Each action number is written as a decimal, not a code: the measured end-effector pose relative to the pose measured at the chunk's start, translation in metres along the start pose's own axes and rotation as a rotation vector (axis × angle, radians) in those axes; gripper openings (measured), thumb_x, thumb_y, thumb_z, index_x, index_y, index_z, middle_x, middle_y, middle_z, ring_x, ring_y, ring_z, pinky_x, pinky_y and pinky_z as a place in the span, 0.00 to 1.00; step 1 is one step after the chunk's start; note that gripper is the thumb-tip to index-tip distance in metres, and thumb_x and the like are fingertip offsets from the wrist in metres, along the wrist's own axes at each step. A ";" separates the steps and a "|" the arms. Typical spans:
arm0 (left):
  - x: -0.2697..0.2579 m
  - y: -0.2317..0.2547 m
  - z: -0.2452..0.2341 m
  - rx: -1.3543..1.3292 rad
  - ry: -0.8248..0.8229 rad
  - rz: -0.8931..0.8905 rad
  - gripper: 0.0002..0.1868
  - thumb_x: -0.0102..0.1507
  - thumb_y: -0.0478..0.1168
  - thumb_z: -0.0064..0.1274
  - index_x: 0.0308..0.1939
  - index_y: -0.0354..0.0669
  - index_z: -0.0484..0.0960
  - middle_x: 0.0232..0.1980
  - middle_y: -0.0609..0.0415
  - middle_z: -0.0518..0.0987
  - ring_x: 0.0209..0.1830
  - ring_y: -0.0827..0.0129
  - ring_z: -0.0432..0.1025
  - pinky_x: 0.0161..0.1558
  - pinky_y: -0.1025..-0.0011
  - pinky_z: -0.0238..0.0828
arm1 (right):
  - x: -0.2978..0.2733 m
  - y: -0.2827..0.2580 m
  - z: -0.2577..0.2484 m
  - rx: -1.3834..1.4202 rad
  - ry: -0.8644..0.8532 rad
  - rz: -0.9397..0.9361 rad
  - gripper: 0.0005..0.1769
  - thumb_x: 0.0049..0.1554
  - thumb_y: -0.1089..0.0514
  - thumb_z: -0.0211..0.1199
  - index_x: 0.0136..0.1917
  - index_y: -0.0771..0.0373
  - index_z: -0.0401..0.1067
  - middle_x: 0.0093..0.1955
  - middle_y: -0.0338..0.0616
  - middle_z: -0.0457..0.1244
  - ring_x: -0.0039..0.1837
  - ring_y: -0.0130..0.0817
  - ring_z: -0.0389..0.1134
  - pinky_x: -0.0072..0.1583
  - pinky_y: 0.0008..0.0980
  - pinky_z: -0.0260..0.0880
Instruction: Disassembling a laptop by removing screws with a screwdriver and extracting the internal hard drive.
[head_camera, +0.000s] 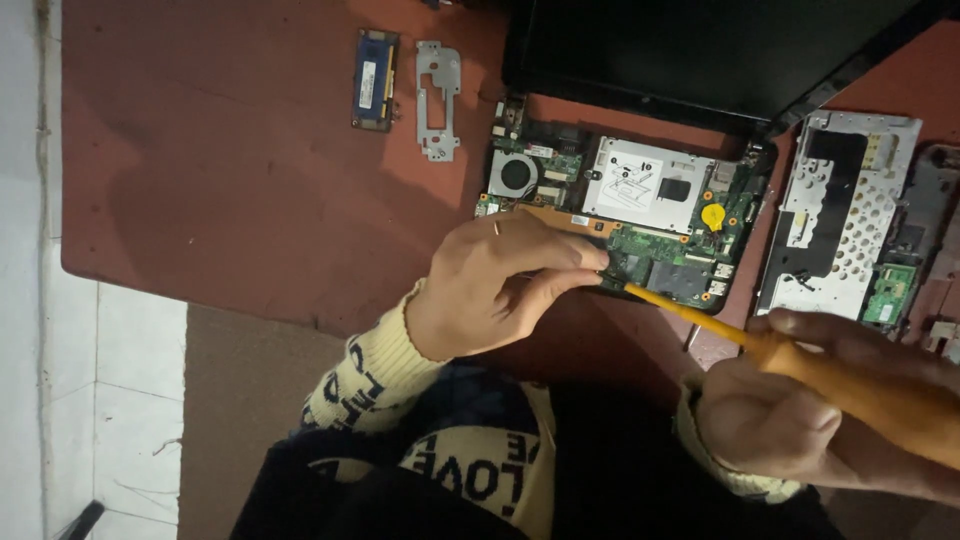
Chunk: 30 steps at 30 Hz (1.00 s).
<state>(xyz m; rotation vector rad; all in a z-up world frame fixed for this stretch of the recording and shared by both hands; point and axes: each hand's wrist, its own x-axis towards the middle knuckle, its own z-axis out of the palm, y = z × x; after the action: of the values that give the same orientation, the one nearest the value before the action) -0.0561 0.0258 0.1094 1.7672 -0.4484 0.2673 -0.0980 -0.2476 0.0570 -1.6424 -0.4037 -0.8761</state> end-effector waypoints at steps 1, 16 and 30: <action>0.001 0.001 0.000 0.009 -0.011 -0.024 0.09 0.57 0.26 0.62 0.32 0.38 0.76 0.39 0.55 0.83 0.26 0.72 0.72 0.33 0.77 0.69 | 0.004 -0.001 -0.002 -0.062 -0.070 -0.005 0.38 0.62 0.68 0.43 0.78 0.34 0.44 0.63 0.66 0.56 0.49 0.56 0.66 0.51 0.52 0.78; 0.002 -0.006 0.003 -0.161 0.017 -0.060 0.15 0.59 0.26 0.60 0.43 0.39 0.70 0.39 0.53 0.82 0.29 0.72 0.75 0.34 0.79 0.74 | -0.012 0.023 -0.008 0.322 0.015 0.020 0.38 0.59 0.65 0.43 0.76 0.30 0.57 0.71 0.45 0.57 0.56 0.43 0.62 0.51 0.47 0.76; 0.002 -0.005 0.001 -0.138 0.016 -0.055 0.15 0.60 0.28 0.60 0.44 0.40 0.69 0.39 0.53 0.82 0.28 0.73 0.74 0.34 0.78 0.73 | -0.013 0.026 -0.012 0.270 0.010 -0.053 0.39 0.60 0.67 0.43 0.75 0.27 0.54 0.63 0.55 0.57 0.50 0.49 0.64 0.45 0.49 0.78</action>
<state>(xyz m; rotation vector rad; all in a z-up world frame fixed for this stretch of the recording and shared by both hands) -0.0519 0.0256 0.1054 1.6389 -0.3963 0.2070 -0.0931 -0.2636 0.0299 -1.3842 -0.5369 -0.8298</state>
